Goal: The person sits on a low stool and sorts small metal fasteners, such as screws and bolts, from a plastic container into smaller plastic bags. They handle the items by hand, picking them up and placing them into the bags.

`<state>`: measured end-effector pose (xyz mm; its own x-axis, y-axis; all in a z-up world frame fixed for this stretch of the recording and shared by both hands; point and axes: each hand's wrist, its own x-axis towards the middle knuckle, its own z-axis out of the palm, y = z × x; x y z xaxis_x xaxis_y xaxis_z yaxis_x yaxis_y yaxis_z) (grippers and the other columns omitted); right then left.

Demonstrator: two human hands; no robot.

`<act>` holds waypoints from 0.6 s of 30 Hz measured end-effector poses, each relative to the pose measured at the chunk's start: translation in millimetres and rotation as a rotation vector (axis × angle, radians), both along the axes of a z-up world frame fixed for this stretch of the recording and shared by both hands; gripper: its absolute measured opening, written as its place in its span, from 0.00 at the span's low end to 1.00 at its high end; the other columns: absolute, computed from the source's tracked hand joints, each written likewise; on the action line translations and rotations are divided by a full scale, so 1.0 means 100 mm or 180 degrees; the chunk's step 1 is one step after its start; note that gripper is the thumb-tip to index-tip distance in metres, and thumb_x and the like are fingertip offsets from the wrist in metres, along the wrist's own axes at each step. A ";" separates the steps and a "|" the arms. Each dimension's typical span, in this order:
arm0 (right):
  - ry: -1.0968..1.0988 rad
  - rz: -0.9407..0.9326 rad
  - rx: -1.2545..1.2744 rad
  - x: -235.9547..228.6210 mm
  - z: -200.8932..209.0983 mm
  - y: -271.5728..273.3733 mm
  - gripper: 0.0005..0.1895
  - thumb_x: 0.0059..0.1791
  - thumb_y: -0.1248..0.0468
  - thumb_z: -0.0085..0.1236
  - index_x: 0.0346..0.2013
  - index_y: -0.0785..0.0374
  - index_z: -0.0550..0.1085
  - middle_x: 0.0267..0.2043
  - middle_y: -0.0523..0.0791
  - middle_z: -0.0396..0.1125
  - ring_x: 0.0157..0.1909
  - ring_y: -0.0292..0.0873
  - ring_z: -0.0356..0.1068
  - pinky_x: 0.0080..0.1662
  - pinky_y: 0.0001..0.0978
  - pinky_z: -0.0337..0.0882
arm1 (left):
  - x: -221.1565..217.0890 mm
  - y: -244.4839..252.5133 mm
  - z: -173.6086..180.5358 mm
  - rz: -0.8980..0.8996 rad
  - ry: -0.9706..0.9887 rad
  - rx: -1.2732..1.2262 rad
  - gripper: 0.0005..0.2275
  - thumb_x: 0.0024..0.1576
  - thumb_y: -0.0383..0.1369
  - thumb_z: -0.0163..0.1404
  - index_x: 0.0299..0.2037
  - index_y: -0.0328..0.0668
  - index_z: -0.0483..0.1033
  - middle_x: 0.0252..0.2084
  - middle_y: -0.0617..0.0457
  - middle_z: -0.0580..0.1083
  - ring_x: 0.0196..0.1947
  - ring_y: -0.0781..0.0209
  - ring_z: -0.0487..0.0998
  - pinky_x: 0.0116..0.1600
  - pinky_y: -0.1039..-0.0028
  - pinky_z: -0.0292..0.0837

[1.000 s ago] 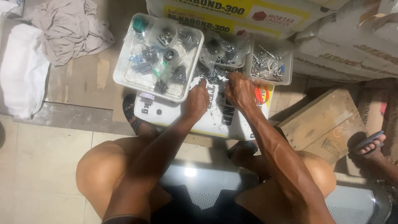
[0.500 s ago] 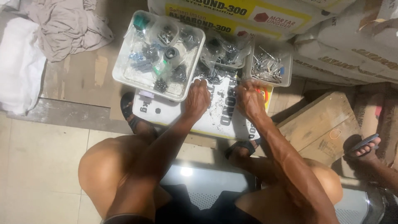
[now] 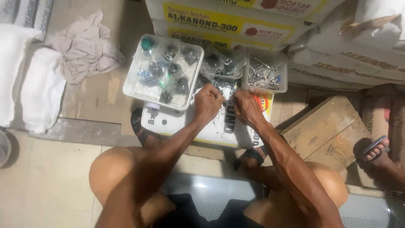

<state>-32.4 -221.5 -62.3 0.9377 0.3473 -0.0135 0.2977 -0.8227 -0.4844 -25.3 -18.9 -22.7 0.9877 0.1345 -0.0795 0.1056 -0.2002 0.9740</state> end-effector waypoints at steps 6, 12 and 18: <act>0.0129 -0.0665 0.1961 -0.04 1.26 0.36 0.13 0.51 0.66 0.62 0.51 0.60 0.75 0.35 0.48 0.75 0.34 0.42 0.73 0.36 0.34 0.73 | -0.02 0.33 1.30 -0.0446 0.0506 -0.0786 0.14 0.52 0.15 0.51 0.49 0.27 0.73 0.32 0.34 0.78 0.24 0.53 0.83 0.26 0.73 0.85; 0.0748 -0.0956 0.2705 -0.20 2.04 0.65 0.14 0.52 0.69 0.57 0.53 0.64 0.78 0.30 0.48 0.77 0.30 0.36 0.74 0.37 0.27 0.75 | -0.02 0.40 1.31 -0.0243 0.0711 -0.1095 0.13 0.55 0.17 0.50 0.51 0.22 0.74 0.35 0.35 0.78 0.27 0.54 0.84 0.34 0.73 0.88; 0.0809 -0.0918 0.2897 -0.20 1.80 0.61 0.12 0.53 0.69 0.56 0.49 0.65 0.81 0.28 0.48 0.76 0.30 0.37 0.74 0.38 0.26 0.75 | 0.08 0.21 0.97 0.0164 0.1097 -0.1743 0.12 0.54 0.20 0.53 0.48 0.23 0.73 0.35 0.39 0.77 0.27 0.58 0.83 0.32 0.74 0.87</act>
